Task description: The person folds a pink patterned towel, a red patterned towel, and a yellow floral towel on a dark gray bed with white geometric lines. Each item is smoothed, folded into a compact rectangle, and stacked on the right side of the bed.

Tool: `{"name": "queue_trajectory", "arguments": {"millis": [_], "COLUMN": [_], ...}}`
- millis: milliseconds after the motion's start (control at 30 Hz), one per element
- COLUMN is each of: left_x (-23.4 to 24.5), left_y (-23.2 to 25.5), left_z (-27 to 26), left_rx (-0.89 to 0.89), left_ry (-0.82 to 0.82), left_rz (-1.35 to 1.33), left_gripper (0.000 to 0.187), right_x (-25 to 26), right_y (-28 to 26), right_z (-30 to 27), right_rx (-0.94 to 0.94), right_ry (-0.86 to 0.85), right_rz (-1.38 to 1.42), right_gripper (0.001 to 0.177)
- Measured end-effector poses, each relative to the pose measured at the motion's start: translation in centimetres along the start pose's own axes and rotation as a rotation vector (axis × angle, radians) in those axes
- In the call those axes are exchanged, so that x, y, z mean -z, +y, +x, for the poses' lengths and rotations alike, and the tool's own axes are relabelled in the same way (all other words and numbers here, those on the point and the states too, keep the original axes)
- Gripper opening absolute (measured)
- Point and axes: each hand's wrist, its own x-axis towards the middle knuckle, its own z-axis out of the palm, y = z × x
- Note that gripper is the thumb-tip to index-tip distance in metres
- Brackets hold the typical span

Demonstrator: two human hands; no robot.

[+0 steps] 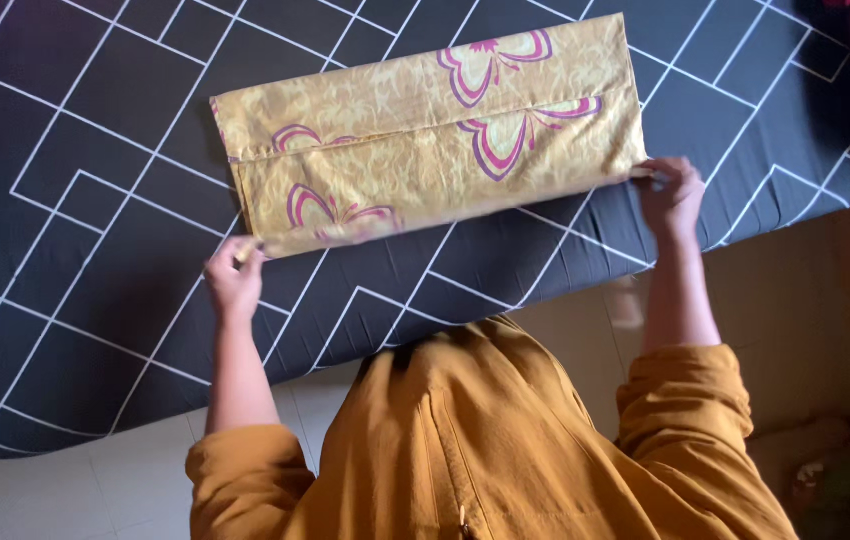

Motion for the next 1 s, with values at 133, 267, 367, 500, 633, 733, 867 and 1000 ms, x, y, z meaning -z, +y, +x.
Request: {"name": "queue_trajectory", "arguments": {"millis": [133, 267, 367, 500, 633, 733, 867, 1000], "left_x": [-1.9, -4.1, -4.7, -5.3, -5.9, -6.2, -6.8, -6.7], "left_y": [-1.6, -1.9, -1.1, 0.2, 0.4, 0.1, -0.3, -0.2], "left_z": [5.6, 8.2, 8.9, 8.9, 10.0, 10.1, 10.6, 10.5], "left_rx": [0.102, 0.062, -0.047, 0.095, 0.135, 0.084, 0.109, 0.24], "left_ry": [0.076, 0.156, 0.153, 0.163, 0.192, 0.215, 0.201, 0.163], "left_rz": [-0.274, 0.178, 0.43, 0.563, 0.659, 0.706, 0.818, 0.833], "left_gripper": [0.012, 0.016, 0.019, 0.024, 0.027, 0.023, 0.022, 0.024], "right_x": [-1.6, -4.3, -6.1, -6.4, -7.0, -7.5, -7.6, -7.4], "right_y": [2.1, 3.5, 3.8, 3.9, 2.7, 1.7, 1.0, 0.6], "right_z": [6.2, 9.2, 10.2, 9.3, 8.6, 8.6, 9.3, 9.6], "right_rx": [-0.234, -0.383, -0.375, -0.33, -0.229, -0.219, -0.212, -0.208], "right_ry": [-0.134, -0.092, -0.09, -0.028, 0.08, 0.117, 0.046, 0.057], "right_rz": [0.622, 0.767, 0.587, 0.044, -0.064, -0.139, -0.266, -0.257], "right_gripper": [0.011, 0.008, 0.007, 0.013, 0.012, 0.014, 0.016, 0.019]}}
